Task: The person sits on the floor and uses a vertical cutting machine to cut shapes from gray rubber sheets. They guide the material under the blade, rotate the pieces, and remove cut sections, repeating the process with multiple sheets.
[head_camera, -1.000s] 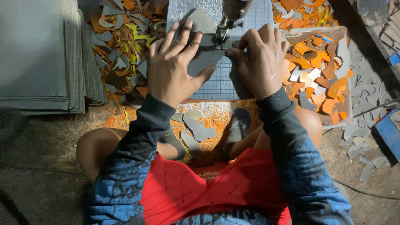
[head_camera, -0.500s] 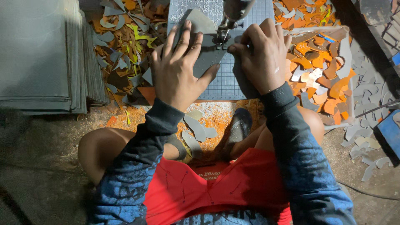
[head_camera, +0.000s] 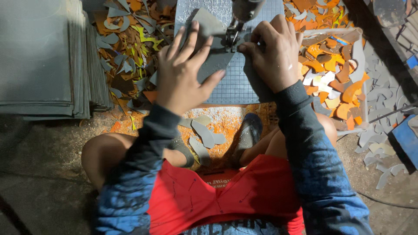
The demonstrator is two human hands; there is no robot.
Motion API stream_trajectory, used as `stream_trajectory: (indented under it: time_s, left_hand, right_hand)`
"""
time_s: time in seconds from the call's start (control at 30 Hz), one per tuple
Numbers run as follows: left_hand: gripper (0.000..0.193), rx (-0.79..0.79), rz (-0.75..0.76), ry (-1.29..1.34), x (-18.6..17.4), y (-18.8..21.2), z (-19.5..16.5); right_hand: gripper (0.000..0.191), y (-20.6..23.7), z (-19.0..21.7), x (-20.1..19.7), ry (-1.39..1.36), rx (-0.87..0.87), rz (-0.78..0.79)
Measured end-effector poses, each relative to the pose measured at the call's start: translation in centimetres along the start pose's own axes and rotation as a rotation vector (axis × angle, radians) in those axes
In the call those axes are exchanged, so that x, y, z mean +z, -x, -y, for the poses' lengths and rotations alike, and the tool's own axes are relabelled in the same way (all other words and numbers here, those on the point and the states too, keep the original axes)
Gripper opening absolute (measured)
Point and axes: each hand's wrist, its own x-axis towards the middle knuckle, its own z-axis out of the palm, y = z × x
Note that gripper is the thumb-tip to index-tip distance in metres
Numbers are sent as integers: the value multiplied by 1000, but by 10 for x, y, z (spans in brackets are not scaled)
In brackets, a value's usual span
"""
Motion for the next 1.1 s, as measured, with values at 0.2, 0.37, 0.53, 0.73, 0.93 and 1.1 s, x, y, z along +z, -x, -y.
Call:
stream_trajectory:
  time_s: [0.2, 0.37, 0.53, 0.73, 0.93, 1.1]
  left_hand:
    - [55, 167, 61, 36, -17, 11, 26]
    - [41, 108, -6, 23, -8, 13, 26]
    - [38, 11, -24, 42, -5, 13, 19]
    - [36, 25, -82, 10, -4, 15, 14]
    - [34, 6, -101, 34, -7, 13, 10]
    - [33, 21, -110, 36, -10, 10, 11]
  right_hand:
    - [33, -4, -6, 0, -31, 2, 9]
    - [30, -7, 1, -2, -44, 5, -4]
    - [9, 15, 28, -18, -38, 5, -4]
    - [37, 34, 43, -30, 187, -75, 59]
    - [38, 29, 41, -26, 146, -33, 99]
    - [39, 29, 40, -25, 133, -33, 90]
